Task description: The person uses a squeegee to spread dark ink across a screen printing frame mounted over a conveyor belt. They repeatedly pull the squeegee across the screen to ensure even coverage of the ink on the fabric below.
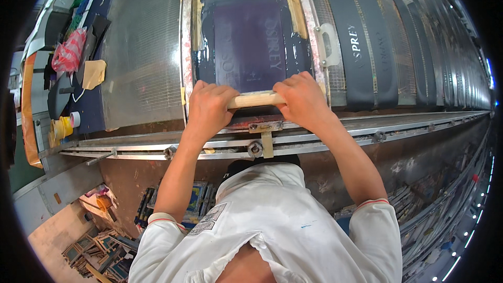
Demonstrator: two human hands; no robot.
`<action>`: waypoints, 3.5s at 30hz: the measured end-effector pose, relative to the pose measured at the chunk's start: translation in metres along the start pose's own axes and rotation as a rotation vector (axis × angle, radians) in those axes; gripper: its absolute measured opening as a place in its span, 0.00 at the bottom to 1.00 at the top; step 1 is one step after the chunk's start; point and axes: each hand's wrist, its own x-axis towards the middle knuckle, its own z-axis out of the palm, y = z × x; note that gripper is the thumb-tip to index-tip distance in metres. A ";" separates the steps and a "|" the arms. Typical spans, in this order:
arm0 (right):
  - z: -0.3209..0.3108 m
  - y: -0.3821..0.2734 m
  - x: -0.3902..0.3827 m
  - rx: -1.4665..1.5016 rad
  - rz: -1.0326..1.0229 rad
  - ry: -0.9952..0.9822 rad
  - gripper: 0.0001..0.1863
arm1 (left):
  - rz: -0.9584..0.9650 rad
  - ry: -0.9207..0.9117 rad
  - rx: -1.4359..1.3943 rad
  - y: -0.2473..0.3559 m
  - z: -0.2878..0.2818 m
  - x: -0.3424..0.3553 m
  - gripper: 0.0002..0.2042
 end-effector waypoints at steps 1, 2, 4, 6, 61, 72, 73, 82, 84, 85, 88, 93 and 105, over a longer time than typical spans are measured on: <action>-0.004 0.004 0.005 -0.004 0.027 -0.100 0.10 | -0.017 -0.019 -0.027 -0.003 -0.001 0.005 0.08; -0.008 0.011 0.014 -0.004 0.057 -0.202 0.10 | -0.027 -0.063 -0.052 -0.010 -0.005 0.014 0.08; -0.019 0.029 0.041 -0.050 0.059 -0.232 0.12 | -0.007 -0.060 -0.058 -0.027 -0.012 0.043 0.10; -0.026 0.060 0.089 -0.028 0.136 -0.249 0.14 | -0.020 -0.070 0.016 -0.054 -0.015 0.090 0.12; 0.029 0.164 0.056 0.499 1.071 0.545 0.17 | 0.007 -0.107 0.067 -0.003 0.002 -0.015 0.13; 0.019 0.166 0.049 0.178 0.726 0.778 0.09 | 0.125 0.109 0.123 0.049 -0.017 -0.044 0.19; 0.020 0.167 0.045 0.297 0.733 0.737 0.11 | 0.104 0.067 0.099 0.050 -0.011 -0.051 0.20; 0.001 0.158 0.047 0.253 0.860 0.668 0.17 | 0.018 0.033 0.157 0.039 0.004 -0.048 0.24; -0.001 0.156 0.045 0.284 0.830 0.687 0.17 | 0.053 0.075 0.172 0.022 0.006 -0.028 0.23; -0.001 0.155 0.043 0.303 0.839 0.688 0.17 | 0.072 0.095 0.181 0.011 0.006 -0.015 0.23; -0.002 0.154 0.042 0.297 0.877 0.664 0.17 | 0.110 0.162 0.217 -0.028 0.006 0.038 0.21; -0.003 0.154 0.042 0.287 0.868 0.686 0.18 | 0.172 0.246 0.238 -0.079 -0.011 0.139 0.15; 0.006 0.154 0.039 0.270 0.739 0.766 0.14 | 0.158 0.226 0.234 -0.124 0.008 0.180 0.11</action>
